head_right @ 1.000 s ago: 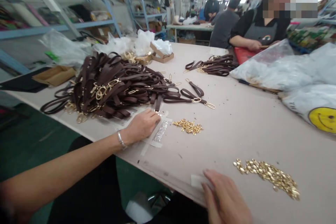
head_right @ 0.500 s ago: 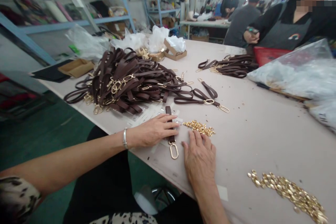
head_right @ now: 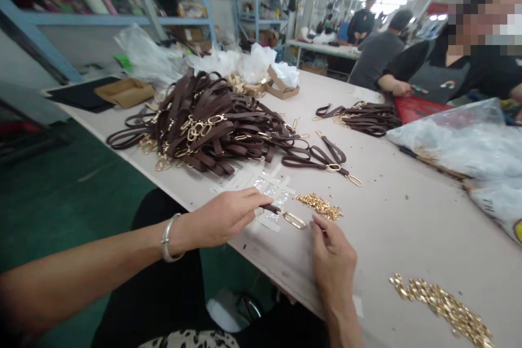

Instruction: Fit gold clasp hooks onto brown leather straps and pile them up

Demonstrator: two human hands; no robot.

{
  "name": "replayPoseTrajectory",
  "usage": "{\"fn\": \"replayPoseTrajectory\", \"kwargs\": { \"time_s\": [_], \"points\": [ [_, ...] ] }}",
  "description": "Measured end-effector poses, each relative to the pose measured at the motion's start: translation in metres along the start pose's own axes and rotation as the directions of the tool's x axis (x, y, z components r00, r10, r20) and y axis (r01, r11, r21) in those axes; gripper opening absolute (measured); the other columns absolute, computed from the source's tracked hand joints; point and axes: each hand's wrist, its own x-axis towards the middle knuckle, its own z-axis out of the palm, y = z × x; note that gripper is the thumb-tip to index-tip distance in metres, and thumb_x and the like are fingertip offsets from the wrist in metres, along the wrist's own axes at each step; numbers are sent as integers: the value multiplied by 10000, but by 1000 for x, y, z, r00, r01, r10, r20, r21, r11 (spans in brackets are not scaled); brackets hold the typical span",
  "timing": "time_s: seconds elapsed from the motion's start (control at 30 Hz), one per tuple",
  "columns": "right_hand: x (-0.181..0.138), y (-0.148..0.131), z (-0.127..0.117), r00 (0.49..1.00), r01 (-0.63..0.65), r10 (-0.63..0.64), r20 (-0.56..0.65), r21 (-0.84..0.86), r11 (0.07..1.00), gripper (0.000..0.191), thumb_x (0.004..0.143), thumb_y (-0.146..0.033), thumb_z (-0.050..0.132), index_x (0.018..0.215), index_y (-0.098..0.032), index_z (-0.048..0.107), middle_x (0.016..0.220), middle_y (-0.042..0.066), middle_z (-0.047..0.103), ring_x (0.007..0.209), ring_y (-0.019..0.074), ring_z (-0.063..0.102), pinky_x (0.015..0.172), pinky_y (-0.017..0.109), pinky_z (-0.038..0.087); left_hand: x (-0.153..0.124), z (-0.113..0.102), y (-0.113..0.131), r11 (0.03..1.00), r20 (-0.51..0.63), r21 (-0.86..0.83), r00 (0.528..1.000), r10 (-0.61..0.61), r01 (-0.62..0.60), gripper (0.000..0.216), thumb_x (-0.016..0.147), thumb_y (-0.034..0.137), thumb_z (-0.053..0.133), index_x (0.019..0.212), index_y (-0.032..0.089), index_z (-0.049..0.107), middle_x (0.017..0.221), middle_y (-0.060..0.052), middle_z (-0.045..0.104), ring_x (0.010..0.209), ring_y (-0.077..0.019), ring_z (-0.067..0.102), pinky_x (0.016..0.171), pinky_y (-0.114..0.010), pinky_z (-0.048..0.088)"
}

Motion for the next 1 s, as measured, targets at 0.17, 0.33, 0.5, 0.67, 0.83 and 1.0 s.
{"fn": "replayPoseTrajectory", "kwargs": {
  "time_s": [0.17,0.33,0.5,0.67,0.83,1.0],
  "points": [
    [-32,-33,2,899,-437,389,200,420,795,343,721,-466,818,927,-202,745,767,22,734,700,164,669,709,294,540,-30,23,14,513,251,-725,870,-424,459,384,938,270,423,1135,110,710,723,-27,645,600,-119,542,573,-230,412],
    [-61,-60,11,836,-547,399,378,634,546,294,690,-373,868,886,-205,727,770,15,730,683,122,663,668,235,537,-41,45,23,160,218,-922,816,-535,351,331,790,175,593,1070,134,764,905,-50,749,779,-139,632,737,-250,479],
    [-68,-71,14,828,-561,351,437,637,529,248,711,-339,856,885,-200,746,778,24,729,686,127,665,655,240,552,-43,58,27,122,111,-974,868,-485,193,349,746,113,641,1069,158,769,1087,-55,770,1030,-209,680,952,-330,500],
    [-64,-72,18,818,-571,359,450,550,610,258,733,-356,840,920,-198,759,750,12,717,676,129,661,619,231,555,-47,66,26,232,62,-950,859,-509,206,311,757,111,655,1043,159,766,1056,-57,775,985,-205,698,898,-314,530],
    [-60,-70,17,778,-617,371,507,508,601,274,715,-383,845,905,-202,767,811,18,738,698,152,681,640,264,583,-47,65,26,362,14,-904,863,-504,227,280,793,133,640,1042,163,764,1055,-51,762,979,-191,688,864,-285,534],
    [-61,-68,16,772,-622,346,533,520,586,257,727,-369,831,893,-196,741,859,17,729,734,162,676,642,269,568,-48,60,27,528,-38,-821,902,-429,216,287,813,108,599,1030,184,769,977,-29,754,908,-166,679,814,-256,527]
  ]
}}
